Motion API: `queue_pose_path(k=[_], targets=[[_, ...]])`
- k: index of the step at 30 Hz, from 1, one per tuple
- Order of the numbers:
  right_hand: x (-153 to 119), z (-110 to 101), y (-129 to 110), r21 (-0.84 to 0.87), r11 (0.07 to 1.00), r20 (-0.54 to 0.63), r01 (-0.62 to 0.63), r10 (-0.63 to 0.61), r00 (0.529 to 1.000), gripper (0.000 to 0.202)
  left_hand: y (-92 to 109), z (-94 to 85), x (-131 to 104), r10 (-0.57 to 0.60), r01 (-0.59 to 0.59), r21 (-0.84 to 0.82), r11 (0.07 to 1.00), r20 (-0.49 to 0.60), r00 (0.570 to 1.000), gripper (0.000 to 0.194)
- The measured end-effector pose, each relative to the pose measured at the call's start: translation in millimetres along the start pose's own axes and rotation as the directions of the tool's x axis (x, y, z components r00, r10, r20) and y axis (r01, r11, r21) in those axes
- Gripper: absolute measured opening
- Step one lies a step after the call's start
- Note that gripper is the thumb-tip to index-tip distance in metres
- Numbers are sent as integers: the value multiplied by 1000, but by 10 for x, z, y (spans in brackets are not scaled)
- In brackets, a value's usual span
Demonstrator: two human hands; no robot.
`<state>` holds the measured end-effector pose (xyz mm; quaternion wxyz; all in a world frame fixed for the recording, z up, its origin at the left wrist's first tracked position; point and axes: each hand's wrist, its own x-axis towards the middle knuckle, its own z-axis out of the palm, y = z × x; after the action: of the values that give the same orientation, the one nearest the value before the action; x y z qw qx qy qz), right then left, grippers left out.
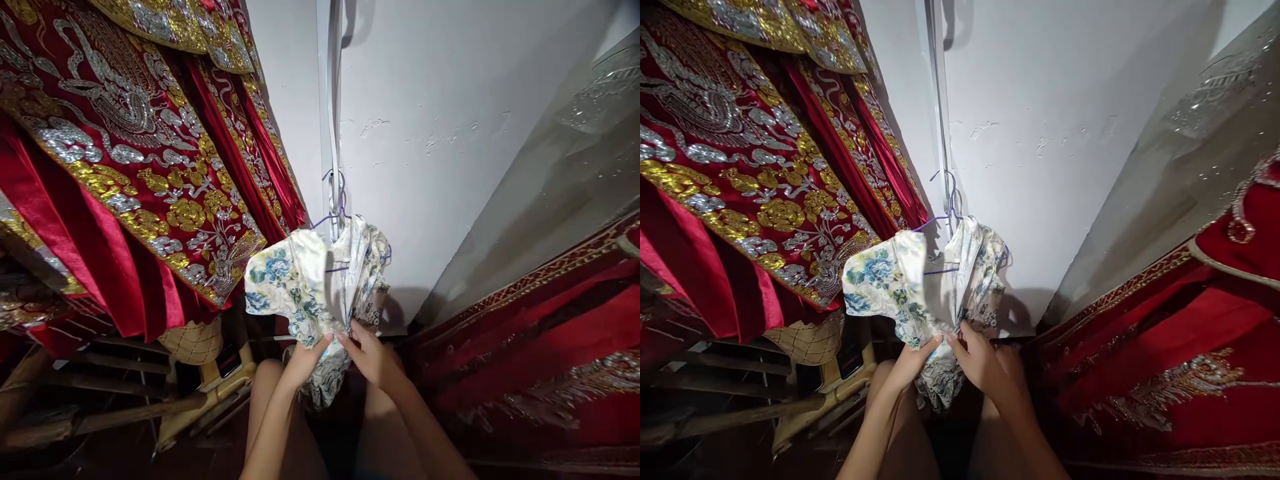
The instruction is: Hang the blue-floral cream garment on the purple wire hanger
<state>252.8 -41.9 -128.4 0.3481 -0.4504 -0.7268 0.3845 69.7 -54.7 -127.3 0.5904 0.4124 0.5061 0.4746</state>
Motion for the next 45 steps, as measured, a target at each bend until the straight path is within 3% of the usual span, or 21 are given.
queue_pose_path(k=[3,5,6,7,9,11,12,13,16,18,20,25,29,32,34,36,37,38,40,42,45], targets=[[27,-12,-18,-58,998,-1,-32,32,999,41,-31,-12,-15,17,-15,58,998,-28,999,68],[39,-87,-50,-88,996,28,-18,21,999,47,-122,-7,-2,131,-121,89,989,-120,984,69],[40,-118,-65,-91,996,36,-13,16,999,49,-185,6,6,209,-187,120,975,-211,955,70],[38,-138,-78,-78,997,42,-14,17,999,51,-254,26,11,301,-253,180,950,-322,898,72],[27,-136,-97,11,999,55,-49,48,997,54,-395,88,7,523,-357,394,847,-501,689,75],[16,-86,-107,183,973,100,-138,121,988,52,-503,173,-15,728,-386,628,676,-489,480,79],[15,-51,-112,278,941,138,-194,161,977,50,-535,221,-26,798,-393,706,589,-432,421,81],[17,-15,-118,361,899,181,-248,193,964,47,-549,270,-33,841,-407,751,520,-367,398,82],[53,56,-156,486,797,286,-359,243,927,42,-492,398,-5,881,-544,734,406,-157,447,56],[108,45,-209,504,771,315,-390,257,914,41,-400,447,58,864,-669,614,418,-40,503,29],[204,-29,-288,519,755,308,-400,271,912,39,-308,460,141,841,-724,502,472,-12,540,16],[637,-487,-641,614,721,207,-322,246,947,26,-274,348,259,833,-717,503,483,-10,554,14],[988,-926,-1082,726,646,169,-236,164,972,16,-426,168,189,792,-702,527,479,86,605,16],[1110,-1074,-1334,800,566,180,-200,93,979,12,-435,48,159,736,-686,560,464,187,651,19],[1123,-1063,-1392,812,563,139,-153,69,988,14,-286,4,178,653,-648,606,460,264,710,21],[1101,-1001,-1372,804,588,68,-84,49,996,20,17,9,213,575,-604,654,456,301,761,21],[1082,-964,-1348,796,604,31,-49,40,999,24,218,32,231,573,-598,664,449,299,763,21],[1060,-930,-1323,784,620,-1,-18,31,1000,26,439,68,251,625,-615,649,448,265,735,25],[1012,-880,-1293,751,660,-36,14,20,999,31,893,167,299,789,-692,591,415,144,597,37],[977,-860,-1294,702,712,-44,16,21,999,34,1277,285,371,864,-753,567,335,134,485,40],[989,-845,-1279,637,770,-74,37,14,997,37,1597,450,495,880,-793,569,220,234,412,26]])
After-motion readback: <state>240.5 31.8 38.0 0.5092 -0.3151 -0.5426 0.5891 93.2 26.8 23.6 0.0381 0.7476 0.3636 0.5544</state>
